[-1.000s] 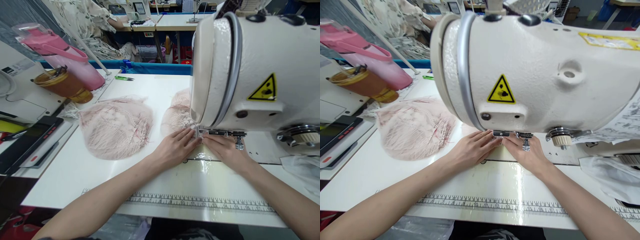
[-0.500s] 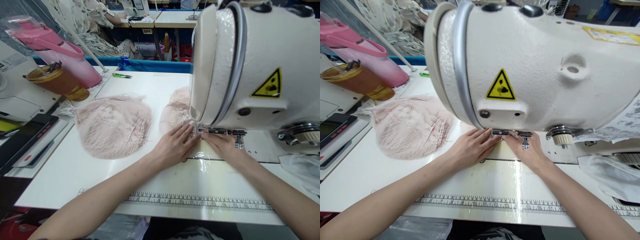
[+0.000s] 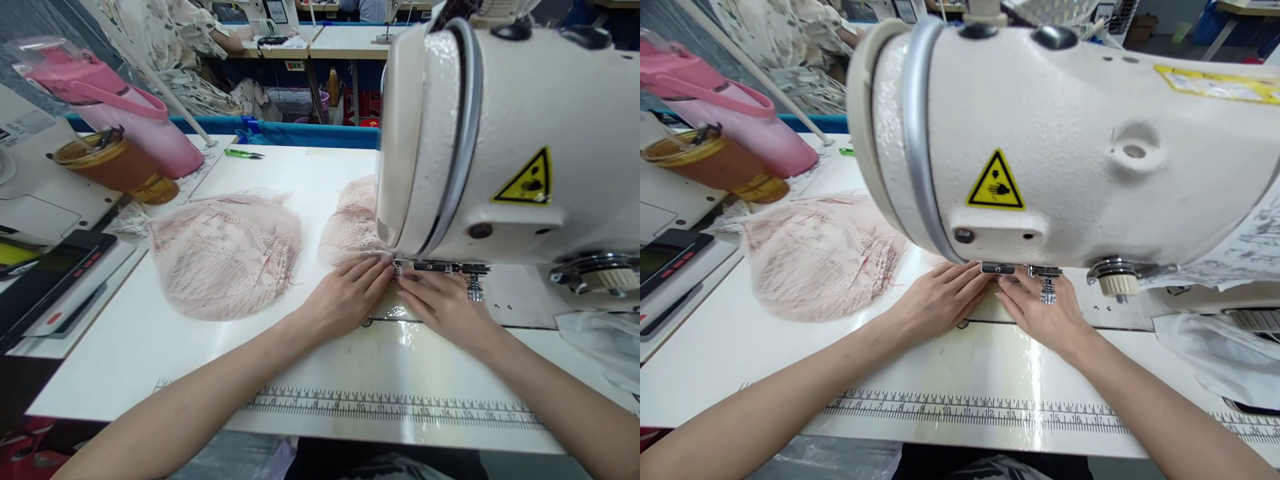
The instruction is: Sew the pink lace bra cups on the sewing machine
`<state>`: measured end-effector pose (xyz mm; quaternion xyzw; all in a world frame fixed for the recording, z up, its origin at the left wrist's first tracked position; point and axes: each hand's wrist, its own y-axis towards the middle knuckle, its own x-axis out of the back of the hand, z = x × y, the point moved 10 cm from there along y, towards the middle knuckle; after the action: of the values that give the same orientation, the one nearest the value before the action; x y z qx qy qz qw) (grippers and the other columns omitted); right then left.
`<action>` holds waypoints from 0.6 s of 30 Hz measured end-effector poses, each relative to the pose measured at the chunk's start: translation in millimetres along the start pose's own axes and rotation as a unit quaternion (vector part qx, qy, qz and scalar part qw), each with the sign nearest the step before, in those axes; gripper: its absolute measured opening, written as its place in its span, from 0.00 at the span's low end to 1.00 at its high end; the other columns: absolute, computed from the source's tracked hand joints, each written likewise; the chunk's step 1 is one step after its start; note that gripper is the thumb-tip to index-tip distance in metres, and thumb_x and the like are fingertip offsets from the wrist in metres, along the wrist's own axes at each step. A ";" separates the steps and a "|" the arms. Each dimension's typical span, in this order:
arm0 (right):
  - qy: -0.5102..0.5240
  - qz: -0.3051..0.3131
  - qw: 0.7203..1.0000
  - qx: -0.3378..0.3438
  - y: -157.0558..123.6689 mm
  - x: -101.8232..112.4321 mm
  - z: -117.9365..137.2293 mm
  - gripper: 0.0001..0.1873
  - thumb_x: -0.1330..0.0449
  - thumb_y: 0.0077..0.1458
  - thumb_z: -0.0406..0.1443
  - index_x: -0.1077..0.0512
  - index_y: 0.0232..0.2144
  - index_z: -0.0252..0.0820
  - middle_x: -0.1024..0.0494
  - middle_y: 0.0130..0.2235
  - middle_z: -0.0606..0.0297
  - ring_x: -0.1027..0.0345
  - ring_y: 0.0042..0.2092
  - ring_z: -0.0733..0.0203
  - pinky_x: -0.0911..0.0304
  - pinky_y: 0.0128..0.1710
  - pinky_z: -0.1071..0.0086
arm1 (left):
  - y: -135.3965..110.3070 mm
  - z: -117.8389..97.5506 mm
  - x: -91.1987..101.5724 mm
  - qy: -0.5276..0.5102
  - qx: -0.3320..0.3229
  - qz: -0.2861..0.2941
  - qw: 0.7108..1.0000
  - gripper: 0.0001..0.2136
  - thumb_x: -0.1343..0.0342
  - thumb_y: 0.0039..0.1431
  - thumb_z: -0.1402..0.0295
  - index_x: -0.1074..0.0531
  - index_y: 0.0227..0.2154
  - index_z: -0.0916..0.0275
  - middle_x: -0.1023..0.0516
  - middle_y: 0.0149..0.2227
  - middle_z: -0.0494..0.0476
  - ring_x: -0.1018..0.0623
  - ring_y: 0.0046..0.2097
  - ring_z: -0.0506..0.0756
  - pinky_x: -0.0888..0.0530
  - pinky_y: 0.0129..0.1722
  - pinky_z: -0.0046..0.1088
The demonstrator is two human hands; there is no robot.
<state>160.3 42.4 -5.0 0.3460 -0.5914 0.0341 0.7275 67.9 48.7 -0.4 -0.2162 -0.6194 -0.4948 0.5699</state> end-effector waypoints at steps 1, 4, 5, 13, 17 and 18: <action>0.004 0.005 1.000 0.002 0.2 -0.8 1.4 0.13 0.47 0.62 0.39 0.25 0.44 0.42 0.22 0.47 0.60 0.26 0.38 0.65 0.35 0.43 0.66 | 0.2 0.7 -1.4 -0.009 0.002 0.005 1.000 0.15 0.52 0.64 0.73 0.32 0.52 0.71 0.29 0.55 0.63 0.28 0.56 0.59 0.30 0.56 0.36; 0.015 0.011 1.000 -0.003 1.3 -0.8 3.5 0.14 0.48 0.63 0.38 0.25 0.43 0.41 0.22 0.47 0.60 0.27 0.40 0.64 0.36 0.46 0.65 | 0.6 0.6 -1.9 -0.016 -0.003 0.008 1.000 0.16 0.51 0.64 0.73 0.32 0.53 0.70 0.28 0.55 0.62 0.29 0.57 0.59 0.32 0.58 0.38; 0.022 0.014 1.000 -0.010 1.4 -1.1 2.9 0.14 0.48 0.63 0.38 0.25 0.43 0.41 0.22 0.47 0.60 0.27 0.41 0.63 0.36 0.46 0.65 | 0.7 0.8 -1.7 -0.014 -0.003 0.008 1.000 0.16 0.51 0.64 0.73 0.31 0.53 0.70 0.28 0.54 0.61 0.29 0.57 0.59 0.32 0.58 0.38; 0.043 0.005 0.998 -0.043 3.2 0.8 0.1 0.14 0.48 0.63 0.40 0.25 0.43 0.43 0.22 0.45 0.61 0.28 0.39 0.62 0.38 0.44 0.64 | 3.1 1.4 2.3 0.003 0.006 -0.006 1.000 0.14 0.51 0.64 0.72 0.30 0.50 0.70 0.27 0.53 0.62 0.28 0.56 0.59 0.34 0.59 0.37; 0.019 0.018 0.999 -0.031 4.1 0.6 3.4 0.15 0.49 0.63 0.41 0.26 0.44 0.43 0.22 0.44 0.61 0.28 0.39 0.61 0.41 0.43 0.63 | 4.2 3.4 2.3 0.001 0.017 -0.001 1.000 0.14 0.52 0.66 0.70 0.29 0.50 0.70 0.27 0.53 0.62 0.28 0.56 0.58 0.34 0.59 0.37; 0.009 0.019 0.999 -0.030 4.0 0.7 3.6 0.15 0.49 0.63 0.41 0.26 0.45 0.43 0.22 0.44 0.60 0.28 0.38 0.60 0.41 0.42 0.62 | 4.4 3.7 2.0 -0.001 0.019 0.002 1.000 0.14 0.52 0.66 0.69 0.29 0.50 0.69 0.27 0.53 0.62 0.28 0.56 0.58 0.34 0.59 0.37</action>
<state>155.7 43.2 -2.3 0.3128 -0.5922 0.0330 0.7419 69.2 53.1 3.5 -0.2075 -0.6288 -0.4816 0.5741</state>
